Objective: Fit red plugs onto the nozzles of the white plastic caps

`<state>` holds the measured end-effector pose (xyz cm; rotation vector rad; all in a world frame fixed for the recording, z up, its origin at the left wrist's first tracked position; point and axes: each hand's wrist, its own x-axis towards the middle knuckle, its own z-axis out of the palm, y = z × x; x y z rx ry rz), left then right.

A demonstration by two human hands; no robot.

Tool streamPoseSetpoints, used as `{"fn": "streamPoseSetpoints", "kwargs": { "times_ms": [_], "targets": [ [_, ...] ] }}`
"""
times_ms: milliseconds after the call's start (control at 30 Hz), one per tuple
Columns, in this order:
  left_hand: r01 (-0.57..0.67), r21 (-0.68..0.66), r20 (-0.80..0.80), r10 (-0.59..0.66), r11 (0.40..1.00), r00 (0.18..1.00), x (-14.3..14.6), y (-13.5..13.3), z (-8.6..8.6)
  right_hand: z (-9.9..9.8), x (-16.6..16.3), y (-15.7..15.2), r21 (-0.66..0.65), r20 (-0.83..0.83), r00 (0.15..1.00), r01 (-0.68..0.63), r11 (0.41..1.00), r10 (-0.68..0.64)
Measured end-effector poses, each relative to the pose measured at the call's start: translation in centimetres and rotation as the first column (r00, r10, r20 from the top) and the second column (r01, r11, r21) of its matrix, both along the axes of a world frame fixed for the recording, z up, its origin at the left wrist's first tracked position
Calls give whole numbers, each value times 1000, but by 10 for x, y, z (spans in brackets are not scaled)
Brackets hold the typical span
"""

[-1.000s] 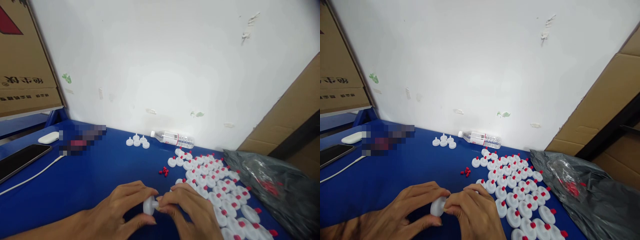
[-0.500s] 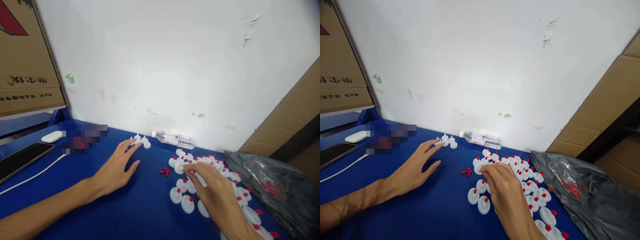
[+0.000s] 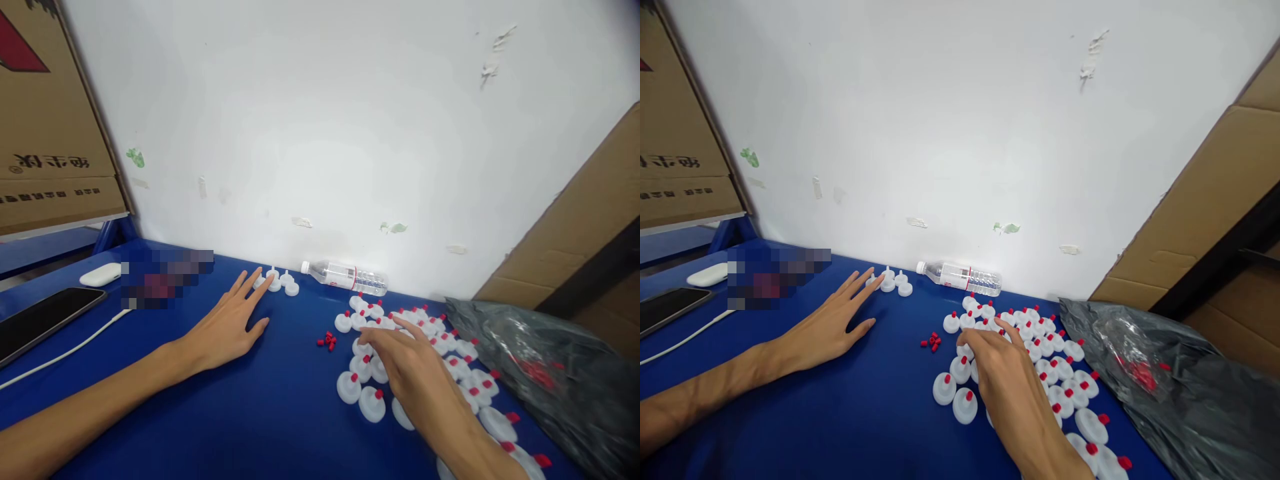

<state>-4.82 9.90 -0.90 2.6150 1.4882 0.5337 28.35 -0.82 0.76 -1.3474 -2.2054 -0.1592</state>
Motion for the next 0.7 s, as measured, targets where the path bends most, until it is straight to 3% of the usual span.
{"fn": "streamPoseSetpoints", "kwargs": {
  "times_ms": [267,533,700],
  "targets": [
    [51,59,100,-57,997,993,1,-3,4,21,-29,-19,-8,-34,995,-94,996,94],
    [173,-18,236,-164,985,958,16,-28,8,6,-35,-19,4,100,988,-115,993,114],
    [177,-45,268,-159,983,950,19,-32,1,0,-33,-17,-3,156,980,-126,992,125]
  ]
}}
